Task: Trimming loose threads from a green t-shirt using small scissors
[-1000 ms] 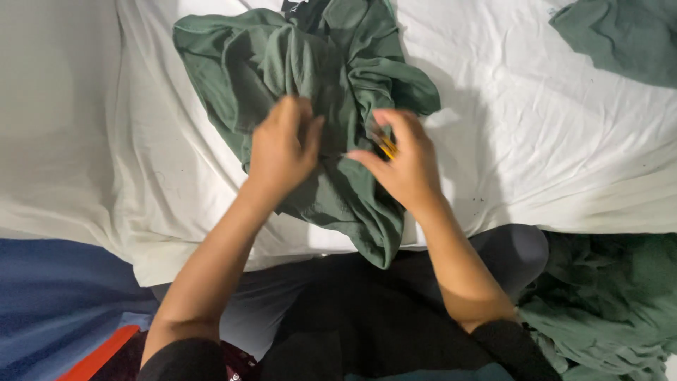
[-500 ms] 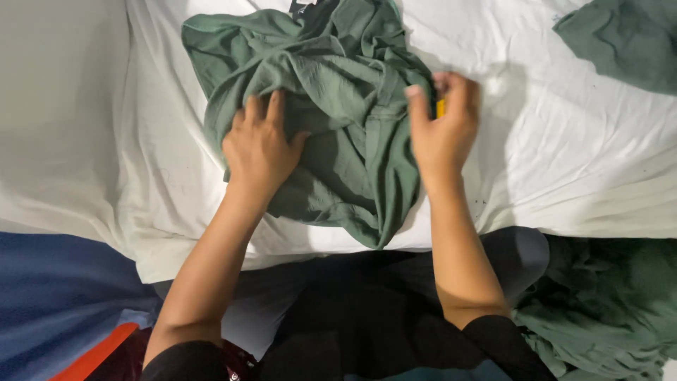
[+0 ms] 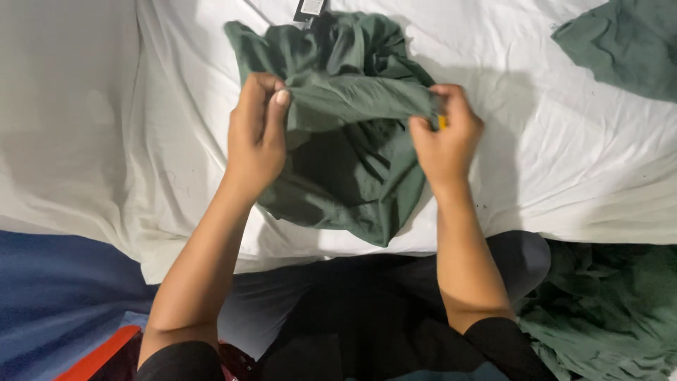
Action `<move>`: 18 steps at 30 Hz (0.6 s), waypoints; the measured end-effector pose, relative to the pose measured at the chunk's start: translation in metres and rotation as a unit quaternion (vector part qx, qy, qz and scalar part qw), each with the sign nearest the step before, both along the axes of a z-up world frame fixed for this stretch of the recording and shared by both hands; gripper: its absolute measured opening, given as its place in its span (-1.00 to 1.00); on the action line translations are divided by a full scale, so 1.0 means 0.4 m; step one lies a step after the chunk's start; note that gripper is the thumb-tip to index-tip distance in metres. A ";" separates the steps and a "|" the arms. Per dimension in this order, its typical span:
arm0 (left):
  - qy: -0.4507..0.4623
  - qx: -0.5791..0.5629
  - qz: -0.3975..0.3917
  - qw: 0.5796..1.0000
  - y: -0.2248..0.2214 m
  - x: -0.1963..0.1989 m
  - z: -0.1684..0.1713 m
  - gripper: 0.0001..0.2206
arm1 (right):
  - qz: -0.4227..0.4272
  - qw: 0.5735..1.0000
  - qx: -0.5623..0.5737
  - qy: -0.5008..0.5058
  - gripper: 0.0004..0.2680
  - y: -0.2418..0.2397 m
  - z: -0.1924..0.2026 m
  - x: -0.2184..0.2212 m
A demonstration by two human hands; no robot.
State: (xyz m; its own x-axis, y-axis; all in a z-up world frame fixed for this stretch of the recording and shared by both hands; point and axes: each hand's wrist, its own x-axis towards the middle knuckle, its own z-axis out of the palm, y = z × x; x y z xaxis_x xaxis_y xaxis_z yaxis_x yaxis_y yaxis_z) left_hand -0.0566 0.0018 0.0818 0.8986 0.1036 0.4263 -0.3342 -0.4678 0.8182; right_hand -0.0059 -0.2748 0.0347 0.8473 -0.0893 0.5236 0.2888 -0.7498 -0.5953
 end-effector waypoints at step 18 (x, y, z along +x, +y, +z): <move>-0.208 0.266 0.026 0.941 -0.043 0.076 0.063 -0.88 | 0.148 0.979 -0.016 -0.137 -0.90 0.066 0.179 0.025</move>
